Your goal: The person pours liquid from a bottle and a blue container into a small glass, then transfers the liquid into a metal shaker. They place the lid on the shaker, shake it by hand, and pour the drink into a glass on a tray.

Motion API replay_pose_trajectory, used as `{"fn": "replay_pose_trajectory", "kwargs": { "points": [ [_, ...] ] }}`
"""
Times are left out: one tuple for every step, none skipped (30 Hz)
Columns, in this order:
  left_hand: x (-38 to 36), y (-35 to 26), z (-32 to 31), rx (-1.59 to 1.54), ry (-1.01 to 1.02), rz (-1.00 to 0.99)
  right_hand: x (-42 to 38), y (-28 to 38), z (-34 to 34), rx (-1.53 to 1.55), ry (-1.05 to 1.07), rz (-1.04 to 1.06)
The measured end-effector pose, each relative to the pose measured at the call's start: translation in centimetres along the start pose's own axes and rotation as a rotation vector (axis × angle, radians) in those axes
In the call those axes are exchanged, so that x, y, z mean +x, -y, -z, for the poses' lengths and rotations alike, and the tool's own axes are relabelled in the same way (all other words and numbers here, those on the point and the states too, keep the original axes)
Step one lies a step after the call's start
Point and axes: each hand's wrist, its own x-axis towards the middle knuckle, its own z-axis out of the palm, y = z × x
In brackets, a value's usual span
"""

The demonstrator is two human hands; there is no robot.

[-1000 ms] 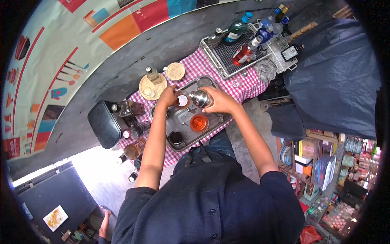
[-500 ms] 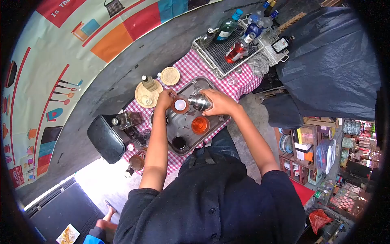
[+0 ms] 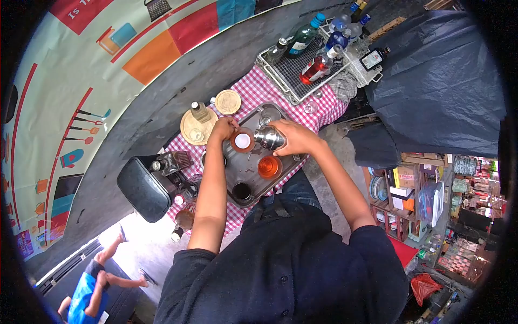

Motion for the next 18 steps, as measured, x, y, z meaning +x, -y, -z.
{"fn": "replay_pose_trajectory", "kwargs": {
  "points": [
    [0.3, 0.2, 0.1, 0.000, 0.008, 0.009, 0.0, 0.0, 0.1, -0.005, 0.003, 0.001],
    [0.6, 0.4, 0.1, -0.002, 0.014, 0.018, 0.1, 0.0, 0.1, -0.008, 0.005, 0.007],
    [0.8, 0.6, 0.0, -0.014, 0.022, 0.021, 0.2, -0.1, 0.0, -0.011, 0.008, 0.013],
    [1.0, 0.9, 0.1, -0.024, 0.029, 0.023, 0.3, -0.2, 0.0, -0.014, 0.010, 0.022],
    [1.2, 1.2, 0.0, -0.035, 0.036, 0.025, 0.3, -0.2, 0.1, -0.014, 0.014, 0.018],
    [1.1, 1.2, 0.0, -0.029, 0.036, 0.013, 0.4, -0.1, 0.2, -0.014, 0.018, 0.014],
    [1.1, 1.2, 0.0, -0.022, 0.037, 0.001, 0.4, 0.0, 0.3, -0.014, 0.021, 0.011],
    [1.1, 1.2, 0.1, -0.014, 0.037, -0.012, 0.5, 0.2, 0.4, -0.013, 0.026, 0.013],
    [1.1, 1.2, 0.1, -0.011, 0.037, -0.004, 0.5, 0.3, 0.5, -0.011, 0.030, 0.014],
    [1.1, 1.2, 0.1, -0.007, 0.037, 0.004, 0.6, 0.4, 0.6, -0.010, 0.034, 0.015],
    [1.2, 1.1, 0.1, -0.003, 0.037, 0.012, 0.6, 0.4, 0.6, -0.007, 0.029, 0.020],
    [1.4, 1.4, 0.1, -0.017, 0.047, 0.011, 0.7, 0.4, 0.5, -0.005, 0.024, 0.025],
    [1.6, 1.7, 0.0, -0.029, 0.057, 0.011, 0.7, 0.5, 0.4, -0.002, 0.019, 0.030],
    [1.8, 2.0, 0.0, -0.043, 0.068, 0.010, 0.7, 0.6, 0.5, -0.006, 0.019, 0.029],
    [1.5, 1.6, 0.0, -0.024, 0.064, 0.001, 0.7, 0.7, 0.5, -0.010, 0.019, 0.029],
    [1.2, 1.3, 0.1, -0.005, 0.059, -0.009, 0.8, 0.7, 0.6, -0.013, 0.018, 0.029],
    [1.0, 0.9, 0.2, 0.015, 0.054, -0.019, 0.8, 0.8, 0.6, -0.013, 0.021, 0.025],
    [1.2, 1.2, 0.2, -0.006, 0.062, -0.020, 0.8, 0.8, 0.6, -0.013, 0.025, 0.021]
  ]
}}
